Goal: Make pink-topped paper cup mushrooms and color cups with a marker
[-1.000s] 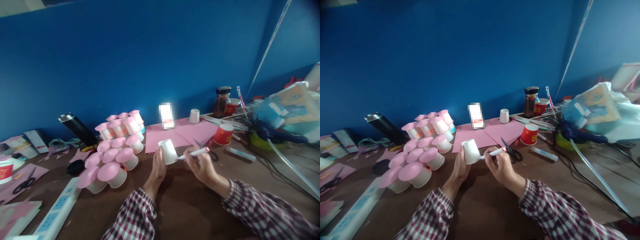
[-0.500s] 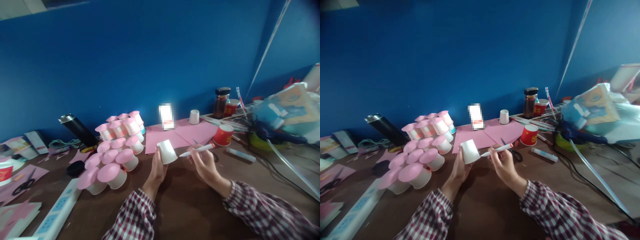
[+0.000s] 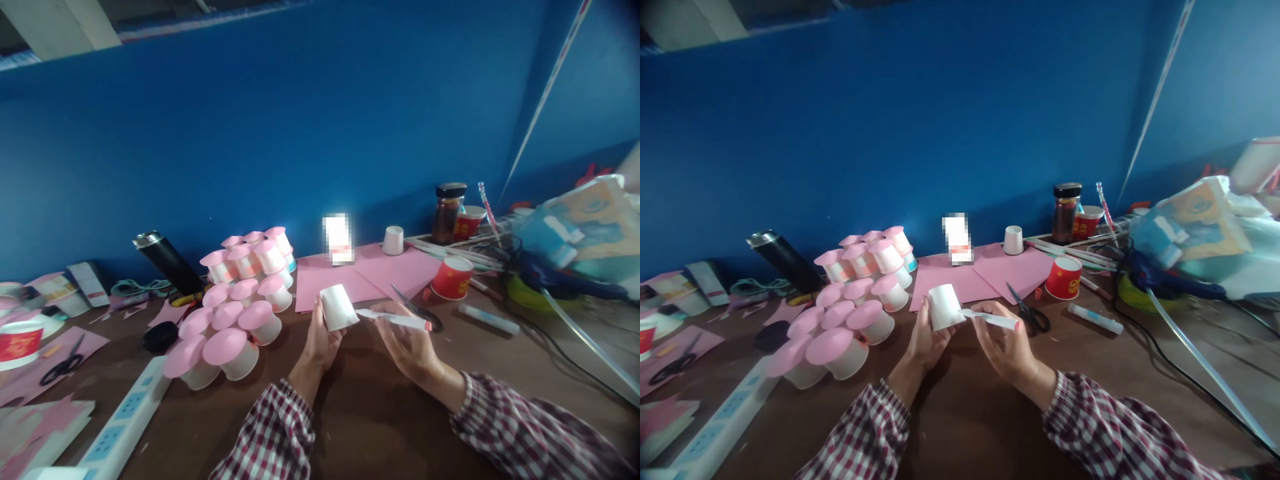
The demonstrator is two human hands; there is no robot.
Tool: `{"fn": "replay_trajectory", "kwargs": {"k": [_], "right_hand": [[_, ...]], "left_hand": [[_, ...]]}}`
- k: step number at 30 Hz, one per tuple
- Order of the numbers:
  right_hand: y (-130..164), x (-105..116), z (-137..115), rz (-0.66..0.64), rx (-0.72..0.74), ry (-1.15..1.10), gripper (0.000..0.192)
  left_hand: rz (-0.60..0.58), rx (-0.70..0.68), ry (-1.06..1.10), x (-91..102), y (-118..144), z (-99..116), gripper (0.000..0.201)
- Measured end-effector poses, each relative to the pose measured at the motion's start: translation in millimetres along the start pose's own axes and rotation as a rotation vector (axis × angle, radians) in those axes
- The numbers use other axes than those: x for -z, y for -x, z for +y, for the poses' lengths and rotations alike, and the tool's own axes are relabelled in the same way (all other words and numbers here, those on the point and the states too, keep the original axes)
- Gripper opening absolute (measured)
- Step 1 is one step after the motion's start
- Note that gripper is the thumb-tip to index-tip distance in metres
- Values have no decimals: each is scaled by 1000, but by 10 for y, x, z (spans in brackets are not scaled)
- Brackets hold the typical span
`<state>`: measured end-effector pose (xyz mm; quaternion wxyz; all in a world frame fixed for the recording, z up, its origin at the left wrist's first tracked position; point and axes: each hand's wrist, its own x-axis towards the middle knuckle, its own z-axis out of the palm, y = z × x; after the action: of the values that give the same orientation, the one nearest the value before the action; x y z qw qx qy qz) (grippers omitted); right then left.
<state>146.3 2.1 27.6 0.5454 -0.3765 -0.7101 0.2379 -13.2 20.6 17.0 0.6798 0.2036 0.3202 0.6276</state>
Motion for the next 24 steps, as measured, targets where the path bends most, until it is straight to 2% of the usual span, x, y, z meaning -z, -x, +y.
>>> {"fn": "replay_trajectory", "kwargs": {"k": [4,9,13,18,24], "right_hand": [[-30,25,-61,-23,102,70,10],[-53,33,-79,-25,149,90,10],[-50,25,-43,8,174,87,14],[-60,21,-14,31,223,99,18],[-59,38,-26,5,213,30,21]], "left_hand": [[-28,-23,47,-14,12,-2,29],[-51,-13,53,7,3,-15,26],[-19,-13,37,6,2,-21,26],[-46,-9,7,-11,8,-17,32],[-53,-22,-10,24,-16,-24,38]]}}
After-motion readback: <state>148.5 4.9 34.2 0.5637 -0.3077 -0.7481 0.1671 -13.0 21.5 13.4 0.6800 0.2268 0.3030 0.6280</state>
